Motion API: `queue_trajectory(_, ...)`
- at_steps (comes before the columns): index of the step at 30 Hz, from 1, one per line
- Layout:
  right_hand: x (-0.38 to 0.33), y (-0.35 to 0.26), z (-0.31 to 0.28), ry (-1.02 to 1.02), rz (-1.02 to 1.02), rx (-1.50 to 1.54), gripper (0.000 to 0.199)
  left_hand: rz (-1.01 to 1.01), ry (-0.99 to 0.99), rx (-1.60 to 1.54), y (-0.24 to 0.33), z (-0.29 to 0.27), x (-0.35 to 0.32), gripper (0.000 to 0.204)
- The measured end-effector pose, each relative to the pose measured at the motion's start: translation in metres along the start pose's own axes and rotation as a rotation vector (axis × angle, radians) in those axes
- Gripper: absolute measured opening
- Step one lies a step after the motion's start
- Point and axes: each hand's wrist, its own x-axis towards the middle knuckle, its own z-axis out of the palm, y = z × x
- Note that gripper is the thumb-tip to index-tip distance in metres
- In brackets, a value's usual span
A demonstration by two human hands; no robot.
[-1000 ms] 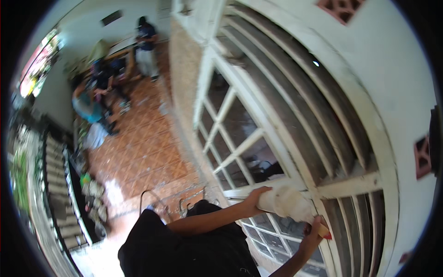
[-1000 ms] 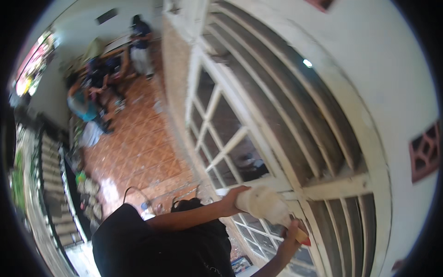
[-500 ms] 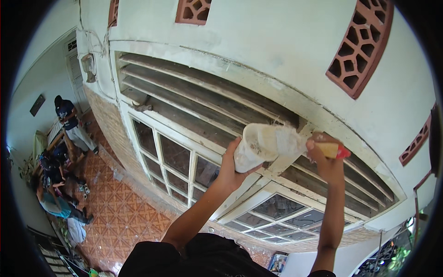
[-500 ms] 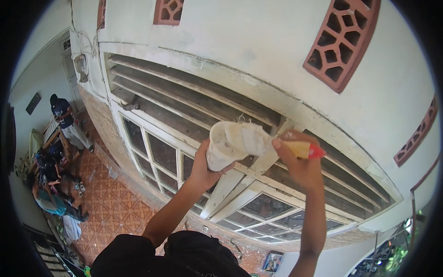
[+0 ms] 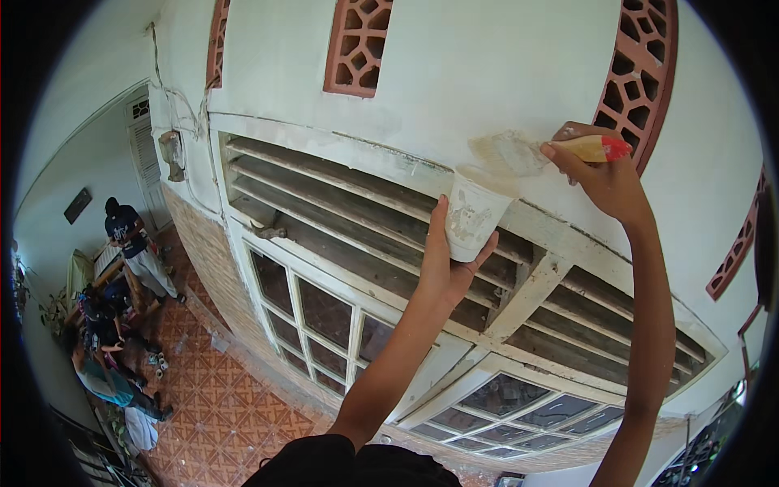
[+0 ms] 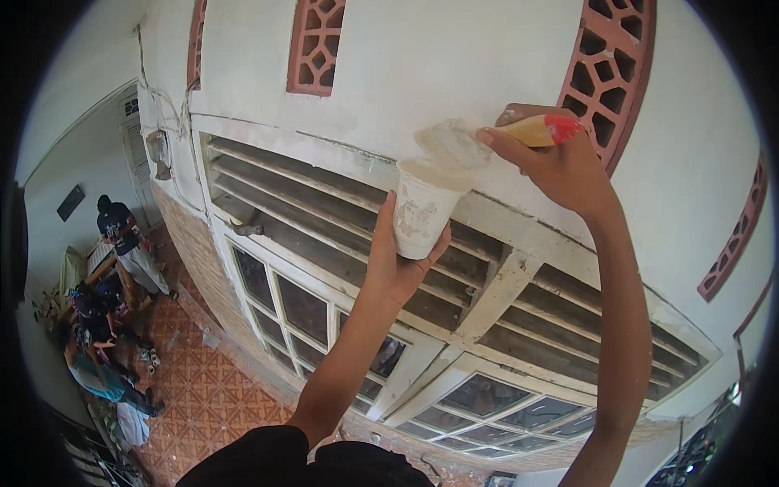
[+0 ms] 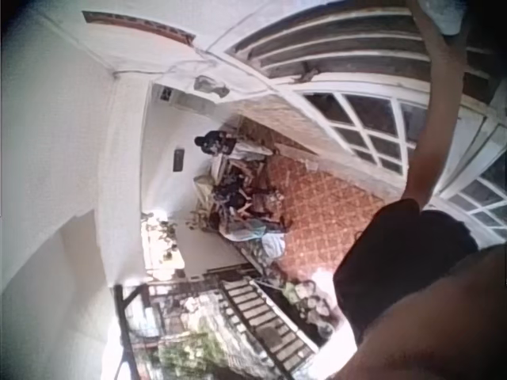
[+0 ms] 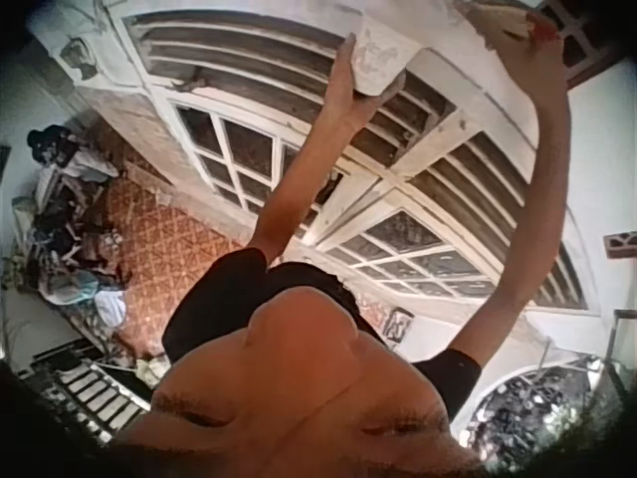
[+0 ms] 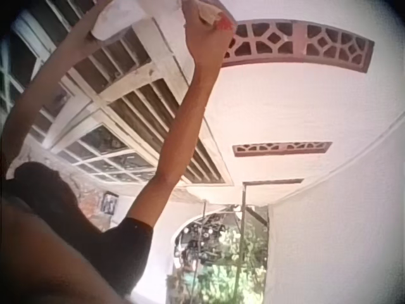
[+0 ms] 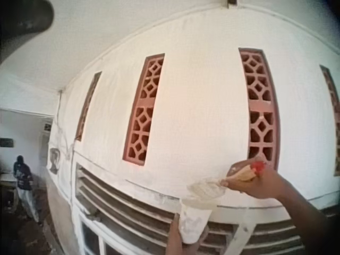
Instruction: The person paints the wall above a window frame using a paintbrush while holding a cup of paint.
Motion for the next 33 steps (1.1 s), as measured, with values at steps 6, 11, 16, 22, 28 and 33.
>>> queue_trajectory(6, 0.014, 0.004, 0.011, -0.071, -0.013, -0.069, 0.024, -0.013, -0.003, 0.016, -0.003, -0.003, -0.001, 0.039)
queue_trajectory(11, 0.025, 0.0, 0.001, 0.035, -0.221, -0.315, 0.03, -0.032, 0.018, -0.022, -0.008, -0.019, -0.017, 0.037)
queue_trajectory(16, 0.023, -0.003, -0.005, 0.231, -0.309, -0.264, 0.028, -0.057, 0.167, 0.043, -0.006, -0.049, -0.047, 0.039)
queue_trajectory(22, 0.008, 0.011, 0.023, 0.008, -0.077, -0.098, 0.025, -0.062, 0.253, 0.113, -0.003, -0.082, -0.08, 0.042)
queue_trajectory(28, 0.026, 0.009, 0.014, 0.055, -0.151, -0.137, 0.024, -0.069, 0.372, 0.111, -0.016, -0.103, -0.101, 0.044)
queue_trajectory(33, 0.036, -0.01, -0.002, 0.249, -0.636, -0.504, 0.016, -0.151, 0.432, 0.105, -0.029, -0.118, -0.117, 0.044)
